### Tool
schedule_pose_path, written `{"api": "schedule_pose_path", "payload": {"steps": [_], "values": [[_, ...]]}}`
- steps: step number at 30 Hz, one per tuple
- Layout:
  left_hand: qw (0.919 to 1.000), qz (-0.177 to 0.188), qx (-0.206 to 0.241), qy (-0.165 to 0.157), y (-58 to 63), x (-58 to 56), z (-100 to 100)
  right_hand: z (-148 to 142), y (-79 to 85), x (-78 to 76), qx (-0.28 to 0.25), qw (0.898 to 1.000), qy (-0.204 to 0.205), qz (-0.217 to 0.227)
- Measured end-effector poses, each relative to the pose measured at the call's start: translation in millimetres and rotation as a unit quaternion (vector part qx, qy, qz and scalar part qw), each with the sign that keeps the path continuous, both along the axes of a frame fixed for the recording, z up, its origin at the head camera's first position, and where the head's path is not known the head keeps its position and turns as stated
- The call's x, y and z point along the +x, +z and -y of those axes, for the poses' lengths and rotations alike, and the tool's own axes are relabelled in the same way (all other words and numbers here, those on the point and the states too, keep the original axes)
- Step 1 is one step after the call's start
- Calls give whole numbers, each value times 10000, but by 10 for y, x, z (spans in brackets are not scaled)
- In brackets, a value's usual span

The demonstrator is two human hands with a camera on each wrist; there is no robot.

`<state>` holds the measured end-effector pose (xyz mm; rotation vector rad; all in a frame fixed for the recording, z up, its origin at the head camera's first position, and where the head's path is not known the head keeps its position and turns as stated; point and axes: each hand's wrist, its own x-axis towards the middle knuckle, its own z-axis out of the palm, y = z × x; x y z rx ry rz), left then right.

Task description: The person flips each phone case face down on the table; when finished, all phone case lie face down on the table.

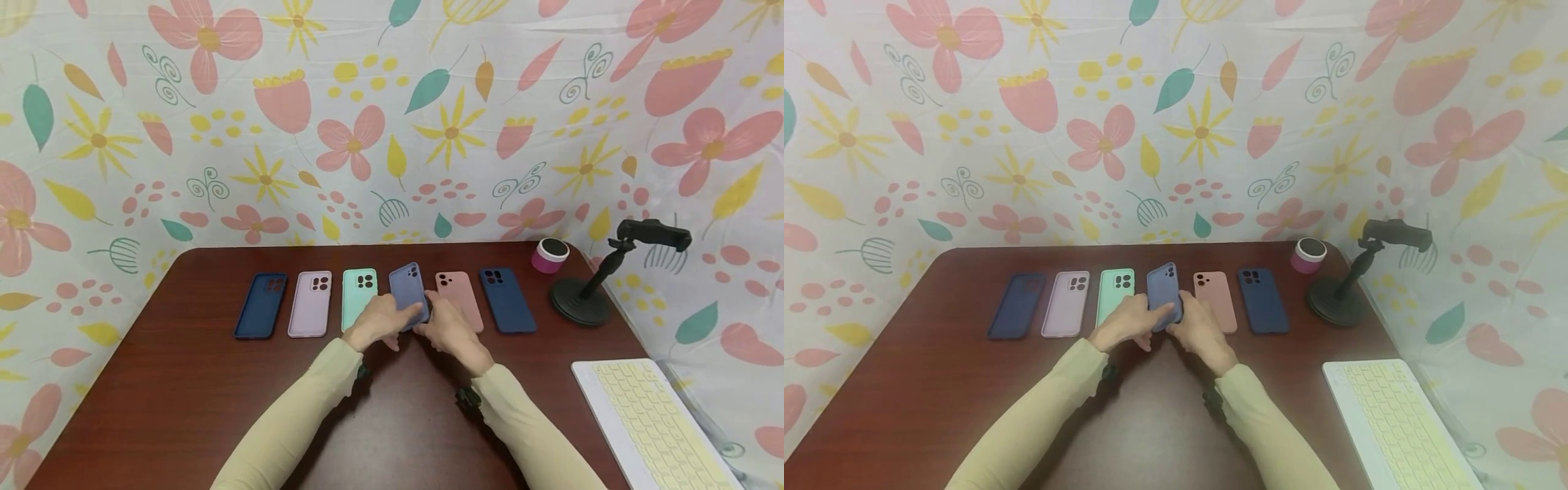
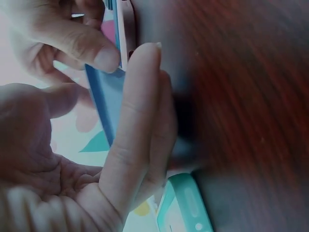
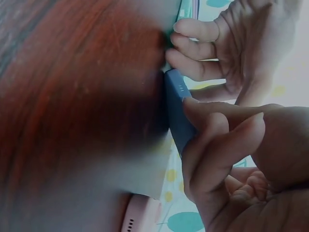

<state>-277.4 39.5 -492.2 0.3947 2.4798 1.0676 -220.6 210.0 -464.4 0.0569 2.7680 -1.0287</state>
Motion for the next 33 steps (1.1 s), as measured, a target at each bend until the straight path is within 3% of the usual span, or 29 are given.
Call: {"api": "schedule_pose_path", "payload": {"steps": [3, 5, 9, 15, 16, 19, 22, 23, 26, 31, 33], "values": [[9998, -9, 163, 90, 76, 73, -2, 58, 180, 117, 35, 9999, -31, -118], [9994, 79, 285, 189, 248, 185, 0, 41, 164, 138, 13, 9995, 28, -307], [9988, 44, 387, 308, 387, 299, -18, 51, 189, 179, 182, 9982, 54, -569], [9987, 102, 367, 343, 387, 303, -51, 95, 243, 211, 359, 9967, -4, -727], [9985, 133, 413, 330, 382, 297, -51, 61, 169, 185, 335, 9955, 57, -885], [9964, 341, 718, 285, 370, 284, -29, 61, 168, 196, 262, 9945, 127, -1004], [9909, 670, 1129, 290, 357, 270, 9, 74, 177, 201, 291, 9948, 139, -966], [9883, 789, 1272, 303, 357, 268, 21, 113, 248, 227, 302, 9963, 93, -799], [9810, 1099, 1553, 369, 368, 259, 47, 118, 217, 202, 308, 9974, 101, -644], [9727, 1396, 1800, 449, 388, 240, 100, 86, 101, 115, 42, 9984, 284, -486], [9702, 1393, 1910, 533, 395, 237, 129, 46, -27, 33, -70, 9982, 407, -430]]}}
